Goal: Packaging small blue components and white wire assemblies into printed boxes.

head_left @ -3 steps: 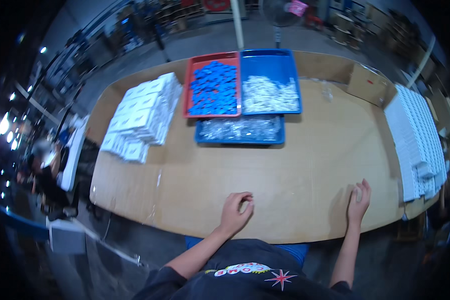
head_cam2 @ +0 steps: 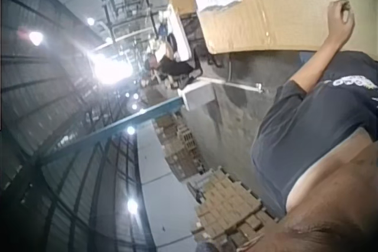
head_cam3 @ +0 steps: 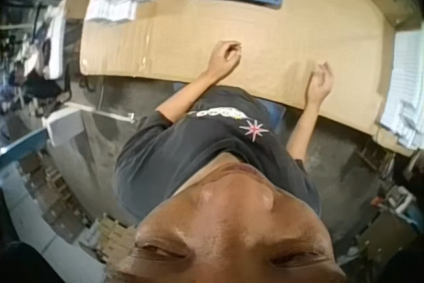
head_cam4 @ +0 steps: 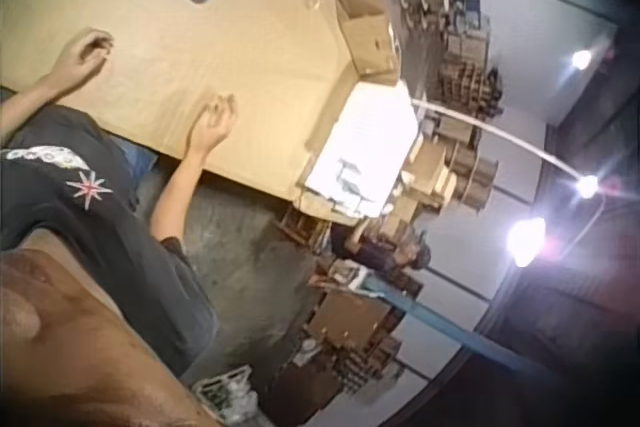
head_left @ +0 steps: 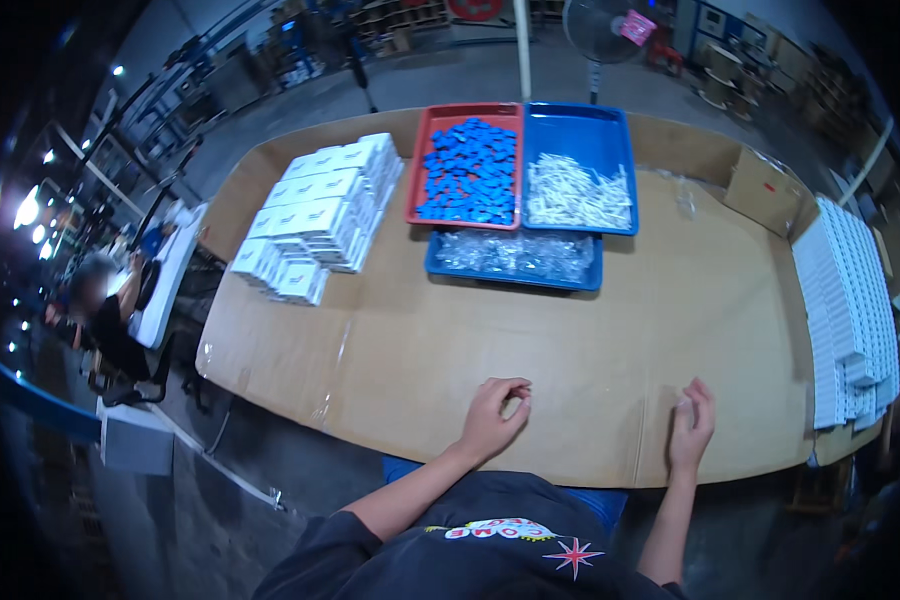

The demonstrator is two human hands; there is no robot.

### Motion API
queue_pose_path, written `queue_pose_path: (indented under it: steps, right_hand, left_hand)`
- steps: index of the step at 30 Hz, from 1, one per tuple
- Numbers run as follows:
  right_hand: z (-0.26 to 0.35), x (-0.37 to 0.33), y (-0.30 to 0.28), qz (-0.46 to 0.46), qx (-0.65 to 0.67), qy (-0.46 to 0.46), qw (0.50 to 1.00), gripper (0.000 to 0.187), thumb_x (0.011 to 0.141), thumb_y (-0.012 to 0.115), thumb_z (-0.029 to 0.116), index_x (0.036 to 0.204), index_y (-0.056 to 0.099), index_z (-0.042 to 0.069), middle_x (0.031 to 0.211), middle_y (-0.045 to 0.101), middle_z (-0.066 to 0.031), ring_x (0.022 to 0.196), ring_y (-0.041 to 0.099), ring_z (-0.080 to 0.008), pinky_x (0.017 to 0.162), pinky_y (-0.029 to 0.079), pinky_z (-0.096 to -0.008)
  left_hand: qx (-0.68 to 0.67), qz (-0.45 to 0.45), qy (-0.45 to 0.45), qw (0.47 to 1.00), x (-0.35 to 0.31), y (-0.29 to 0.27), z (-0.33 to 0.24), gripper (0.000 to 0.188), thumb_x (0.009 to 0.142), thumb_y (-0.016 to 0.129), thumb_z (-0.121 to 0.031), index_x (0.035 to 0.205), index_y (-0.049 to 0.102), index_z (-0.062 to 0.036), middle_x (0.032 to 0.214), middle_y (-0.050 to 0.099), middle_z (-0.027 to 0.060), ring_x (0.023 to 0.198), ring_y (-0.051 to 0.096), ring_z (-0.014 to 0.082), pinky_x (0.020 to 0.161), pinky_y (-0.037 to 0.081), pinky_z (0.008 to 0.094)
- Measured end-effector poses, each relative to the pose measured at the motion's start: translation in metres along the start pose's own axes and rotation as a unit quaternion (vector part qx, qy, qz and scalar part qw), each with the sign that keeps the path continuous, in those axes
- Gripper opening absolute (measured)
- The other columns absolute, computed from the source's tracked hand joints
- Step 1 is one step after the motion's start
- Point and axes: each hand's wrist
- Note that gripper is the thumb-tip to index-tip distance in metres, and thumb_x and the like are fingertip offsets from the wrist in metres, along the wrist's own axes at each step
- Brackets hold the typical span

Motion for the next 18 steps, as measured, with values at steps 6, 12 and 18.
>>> queue_pose_path:
  steps: [6, 12, 18]
  right_hand:
    - [0.064, -0.022, 0.045, 0.124, 0.138, -0.019, 0.983, 0.015, 0.093, 0.065, -0.001, 0.107, 0.070, -0.003, 0.122, 0.070, -0.0186, 0.116, 0.067, -0.0311, 0.104, 0.051, -0.0401]
    - [0.116, 0.019, 0.087, 0.243, 0.142, -0.017, 0.959, 0.013, 0.097, 0.068, 0.003, 0.108, 0.072, -0.002, 0.105, 0.075, -0.0137, 0.094, 0.073, -0.0203, 0.086, 0.058, -0.0310]
    - [0.215, 0.127, 0.193, 0.301, 0.157, -0.122, 0.933, 0.014, 0.097, 0.072, 0.008, 0.105, 0.073, -0.002, 0.097, 0.076, -0.0119, 0.086, 0.073, -0.0174, 0.082, 0.057, -0.0315]
  left_hand:
    - [-0.183, -0.005, -0.060, 0.981, -0.024, 0.006, -0.005, 0.023, 0.098, 0.068, -0.006, 0.120, 0.066, 0.0016, 0.101, 0.071, 0.0092, 0.098, 0.068, 0.0161, 0.090, 0.055, 0.0312]
    - [-0.208, -0.035, -0.067, 0.975, -0.025, -0.036, -0.011, 0.026, 0.100, 0.067, -0.006, 0.124, 0.064, 0.0026, 0.102, 0.072, 0.0094, 0.097, 0.070, 0.0156, 0.092, 0.055, 0.0314]
    - [-0.140, -0.168, -0.132, 0.967, -0.047, -0.080, 0.038, 0.028, 0.098, 0.070, -0.008, 0.124, 0.066, 0.0003, 0.104, 0.074, 0.0108, 0.096, 0.073, 0.0176, 0.089, 0.057, 0.0314]
Point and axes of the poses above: each hand's wrist, its own x-axis towards the middle knuckle, its own y-axis out of the palm, z = x × y
